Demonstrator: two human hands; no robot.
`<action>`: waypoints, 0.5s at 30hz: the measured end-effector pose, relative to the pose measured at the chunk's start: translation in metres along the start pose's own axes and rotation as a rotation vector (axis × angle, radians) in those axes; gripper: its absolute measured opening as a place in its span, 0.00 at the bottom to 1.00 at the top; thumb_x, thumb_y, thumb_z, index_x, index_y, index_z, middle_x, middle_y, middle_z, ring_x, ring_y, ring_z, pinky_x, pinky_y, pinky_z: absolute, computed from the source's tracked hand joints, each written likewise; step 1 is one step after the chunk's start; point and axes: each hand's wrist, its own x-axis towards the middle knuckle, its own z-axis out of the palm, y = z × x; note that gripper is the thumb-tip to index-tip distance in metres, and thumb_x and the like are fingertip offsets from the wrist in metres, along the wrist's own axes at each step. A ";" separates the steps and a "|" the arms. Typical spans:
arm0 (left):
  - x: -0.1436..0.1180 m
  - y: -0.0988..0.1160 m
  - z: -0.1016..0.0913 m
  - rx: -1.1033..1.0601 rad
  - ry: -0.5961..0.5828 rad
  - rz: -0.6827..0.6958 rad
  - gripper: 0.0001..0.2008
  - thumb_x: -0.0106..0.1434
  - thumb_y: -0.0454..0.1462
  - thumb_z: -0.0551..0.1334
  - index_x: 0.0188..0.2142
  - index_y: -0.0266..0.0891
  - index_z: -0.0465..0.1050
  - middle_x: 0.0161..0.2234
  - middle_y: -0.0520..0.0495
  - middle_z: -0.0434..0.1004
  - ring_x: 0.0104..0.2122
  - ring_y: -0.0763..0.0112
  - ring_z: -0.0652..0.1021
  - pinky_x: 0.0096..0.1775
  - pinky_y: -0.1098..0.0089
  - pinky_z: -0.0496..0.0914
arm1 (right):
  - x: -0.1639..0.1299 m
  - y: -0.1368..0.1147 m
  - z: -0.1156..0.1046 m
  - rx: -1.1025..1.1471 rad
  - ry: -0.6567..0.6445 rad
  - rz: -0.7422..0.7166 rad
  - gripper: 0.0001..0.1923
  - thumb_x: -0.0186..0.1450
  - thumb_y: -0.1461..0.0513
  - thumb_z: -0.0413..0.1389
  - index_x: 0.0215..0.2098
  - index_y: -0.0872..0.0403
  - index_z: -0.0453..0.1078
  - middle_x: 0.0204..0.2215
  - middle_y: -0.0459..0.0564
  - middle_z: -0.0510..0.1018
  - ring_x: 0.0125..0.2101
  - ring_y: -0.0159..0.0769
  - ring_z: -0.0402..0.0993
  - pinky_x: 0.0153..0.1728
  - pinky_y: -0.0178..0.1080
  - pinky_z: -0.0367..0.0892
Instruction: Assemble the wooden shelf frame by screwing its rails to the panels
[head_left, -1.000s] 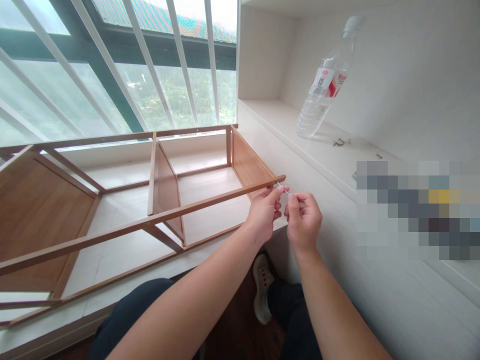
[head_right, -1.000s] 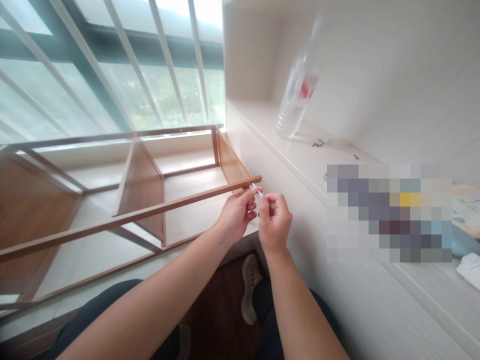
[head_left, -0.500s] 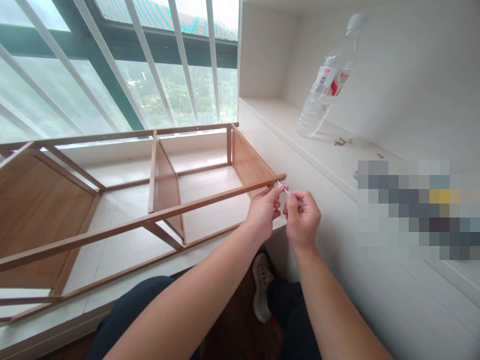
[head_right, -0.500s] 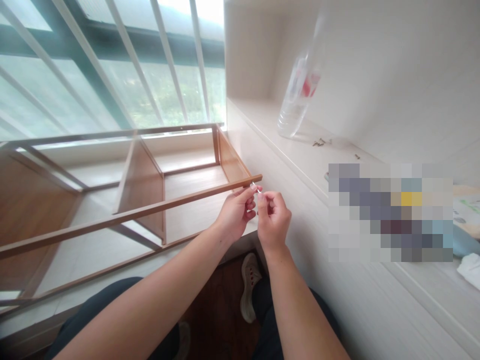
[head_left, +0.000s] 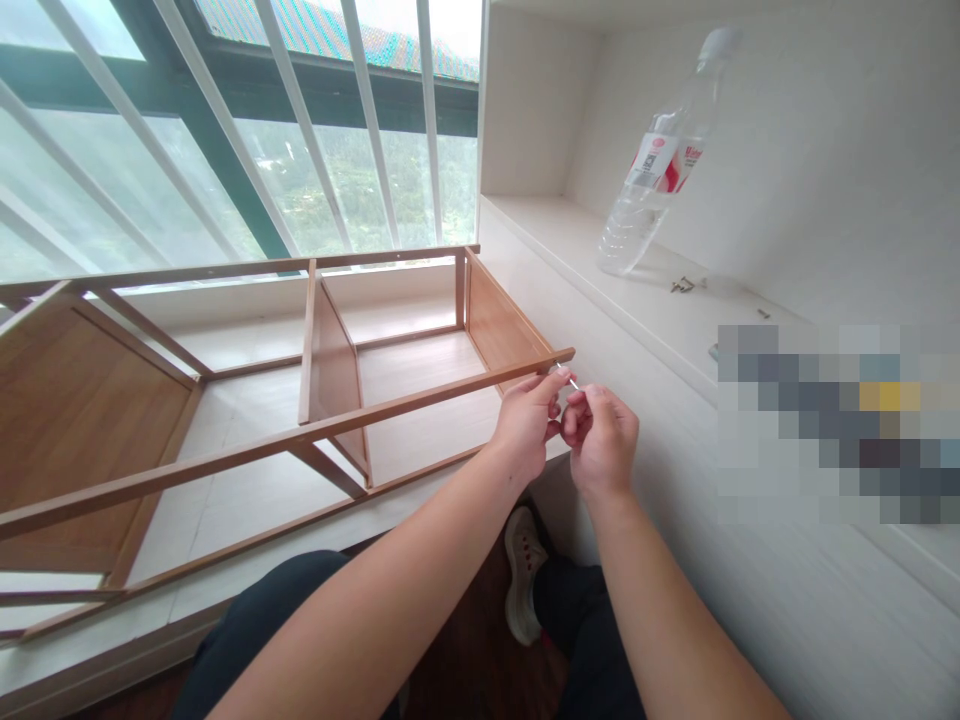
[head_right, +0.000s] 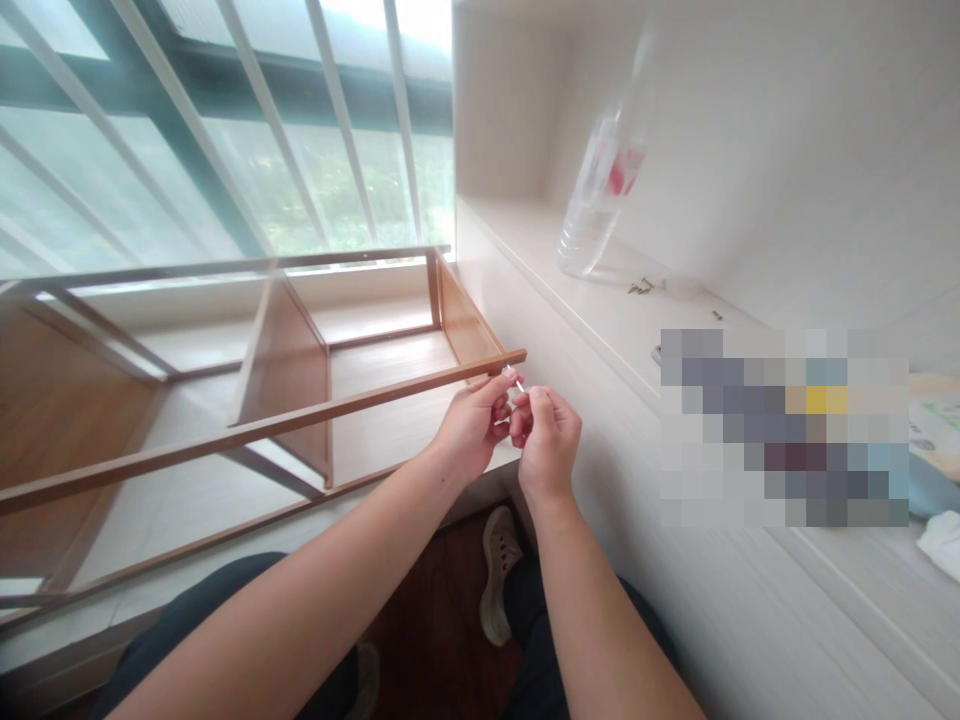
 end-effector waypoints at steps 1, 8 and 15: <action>0.000 0.000 0.000 0.003 0.003 0.001 0.19 0.49 0.49 0.77 0.30 0.37 0.78 0.22 0.57 0.58 0.21 0.78 0.60 0.22 0.74 0.54 | 0.000 0.000 0.001 0.066 -0.007 0.049 0.17 0.65 0.51 0.58 0.26 0.53 0.71 0.13 0.40 0.67 0.14 0.28 0.57 0.17 0.33 0.53; 0.000 0.001 0.000 0.022 0.029 -0.001 0.19 0.50 0.48 0.76 0.30 0.36 0.78 0.22 0.58 0.58 0.21 0.79 0.60 0.22 0.74 0.54 | -0.002 -0.001 0.003 0.180 0.009 0.168 0.16 0.62 0.51 0.61 0.26 0.54 0.72 0.10 0.40 0.65 0.13 0.27 0.56 0.16 0.33 0.51; -0.002 -0.002 0.000 0.036 0.009 0.008 0.17 0.51 0.47 0.75 0.30 0.36 0.79 0.21 0.57 0.57 0.21 0.78 0.60 0.23 0.73 0.55 | -0.006 0.001 0.003 0.118 0.000 0.078 0.18 0.65 0.49 0.58 0.26 0.54 0.71 0.11 0.41 0.66 0.13 0.28 0.56 0.16 0.33 0.50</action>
